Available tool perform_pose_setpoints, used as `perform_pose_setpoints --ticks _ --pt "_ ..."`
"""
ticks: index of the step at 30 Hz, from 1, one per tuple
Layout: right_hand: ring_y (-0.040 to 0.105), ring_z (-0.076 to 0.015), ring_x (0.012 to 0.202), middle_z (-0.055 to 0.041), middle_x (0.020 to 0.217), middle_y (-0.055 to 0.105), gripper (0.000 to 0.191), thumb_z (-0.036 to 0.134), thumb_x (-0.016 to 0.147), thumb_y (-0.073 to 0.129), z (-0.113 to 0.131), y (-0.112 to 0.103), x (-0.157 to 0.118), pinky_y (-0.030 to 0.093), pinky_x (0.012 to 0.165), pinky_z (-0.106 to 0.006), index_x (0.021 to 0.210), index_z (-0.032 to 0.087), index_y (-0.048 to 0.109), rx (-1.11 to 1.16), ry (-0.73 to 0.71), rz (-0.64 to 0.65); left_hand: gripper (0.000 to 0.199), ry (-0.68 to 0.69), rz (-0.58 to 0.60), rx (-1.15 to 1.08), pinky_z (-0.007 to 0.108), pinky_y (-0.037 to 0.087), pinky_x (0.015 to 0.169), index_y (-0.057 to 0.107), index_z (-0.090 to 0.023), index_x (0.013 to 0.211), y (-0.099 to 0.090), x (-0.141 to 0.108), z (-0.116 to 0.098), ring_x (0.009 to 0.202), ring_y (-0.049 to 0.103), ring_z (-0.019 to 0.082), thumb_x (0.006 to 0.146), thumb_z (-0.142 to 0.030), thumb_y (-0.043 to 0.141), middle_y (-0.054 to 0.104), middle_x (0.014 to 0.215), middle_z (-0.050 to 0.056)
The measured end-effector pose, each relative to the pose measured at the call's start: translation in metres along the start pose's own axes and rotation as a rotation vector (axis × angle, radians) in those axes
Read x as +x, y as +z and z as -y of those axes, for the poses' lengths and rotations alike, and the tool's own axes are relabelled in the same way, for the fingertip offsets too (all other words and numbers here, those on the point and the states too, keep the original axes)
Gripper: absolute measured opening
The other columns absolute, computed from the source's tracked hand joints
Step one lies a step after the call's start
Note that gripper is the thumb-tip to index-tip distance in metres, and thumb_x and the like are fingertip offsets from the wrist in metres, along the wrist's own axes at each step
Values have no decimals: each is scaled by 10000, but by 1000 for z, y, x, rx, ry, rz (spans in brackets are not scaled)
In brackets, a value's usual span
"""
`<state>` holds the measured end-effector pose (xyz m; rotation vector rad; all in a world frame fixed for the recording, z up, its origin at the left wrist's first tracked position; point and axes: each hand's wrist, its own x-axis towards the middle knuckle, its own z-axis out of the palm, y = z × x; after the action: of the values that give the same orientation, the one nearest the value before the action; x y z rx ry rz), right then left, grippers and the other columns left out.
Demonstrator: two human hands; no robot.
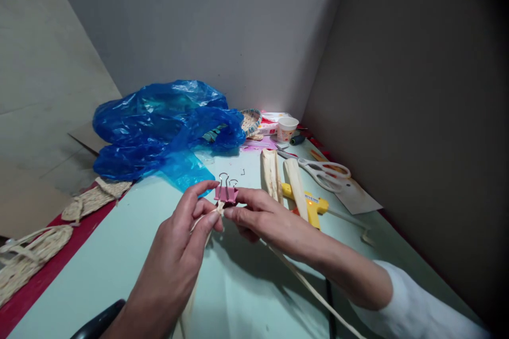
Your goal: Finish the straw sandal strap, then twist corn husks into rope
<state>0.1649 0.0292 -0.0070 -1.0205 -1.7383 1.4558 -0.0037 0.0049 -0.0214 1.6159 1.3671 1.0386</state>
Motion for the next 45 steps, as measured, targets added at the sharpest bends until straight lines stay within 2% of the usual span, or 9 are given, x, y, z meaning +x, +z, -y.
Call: perform_pose_setpoints --ticks 6,11,18,21,23,27,35,42,45 --pt "481 -108 692 5 776 583 150 216 875 538 -10 13 3 368 605 -214 813 155 660 23 -127 -153 325 37 -60 -36 240 416 707 508 -313 1212 -1 2 -1 737 577 150 895 -382 526 613 752 -42" --pt "516 -122 744 4 738 578 199 234 881 593 -17 16 4 381 694 -244 728 158 696 -5 -207 -253 324 42 -96 13 237 417 668 523 -312 1209 -1 2 -2 700 582 147 895 -394 527 629 779 -39" --pt "505 -118 663 1 685 543 175 238 833 643 -22 20 5 367 600 -242 715 143 732 3 -190 -348 403 149 -109 238 300 464 740 472 -286 1305 3 1 3 883 681 227 905 -332 479 716 1039 53" --pt "462 -110 619 8 655 525 201 261 819 639 -23 22 7 335 561 -241 673 145 715 48 -186 -408 385 180 -182 383 302 467 677 469 -258 1278 4 2 2 792 704 232 901 -334 483 740 944 46" --pt "442 -108 602 15 622 507 240 279 813 641 -23 22 8 326 560 -243 619 144 679 74 -162 -437 260 220 -225 475 296 455 653 546 -241 1143 3 2 1 739 698 225 905 -329 488 735 871 35" --pt "459 -123 617 7 599 538 265 321 819 633 -24 19 10 341 594 -253 633 137 680 127 -117 -452 131 425 -263 583 268 437 691 605 -228 883 4 1 2 718 663 179 922 -241 481 694 813 21" --pt "459 -130 638 10 603 553 253 344 800 657 -28 22 10 349 624 -253 663 146 734 271 -89 -453 131 657 -228 728 250 419 584 563 -179 810 17 -5 6 586 618 143 886 -106 487 594 654 1" --pt "243 -74 509 59 500 371 251 331 783 667 -25 25 9 262 532 -239 647 128 726 372 3 -436 170 770 -227 949 289 427 514 609 -148 877 26 -1 24 548 660 179 864 -70 459 681 712 48" --pt "193 -66 471 62 472 393 249 318 779 653 -23 25 10 219 494 -246 640 122 719 390 53 -438 185 819 -246 993 305 419 514 613 -152 861 29 -3 28 513 627 184 862 -55 457 663 669 35"
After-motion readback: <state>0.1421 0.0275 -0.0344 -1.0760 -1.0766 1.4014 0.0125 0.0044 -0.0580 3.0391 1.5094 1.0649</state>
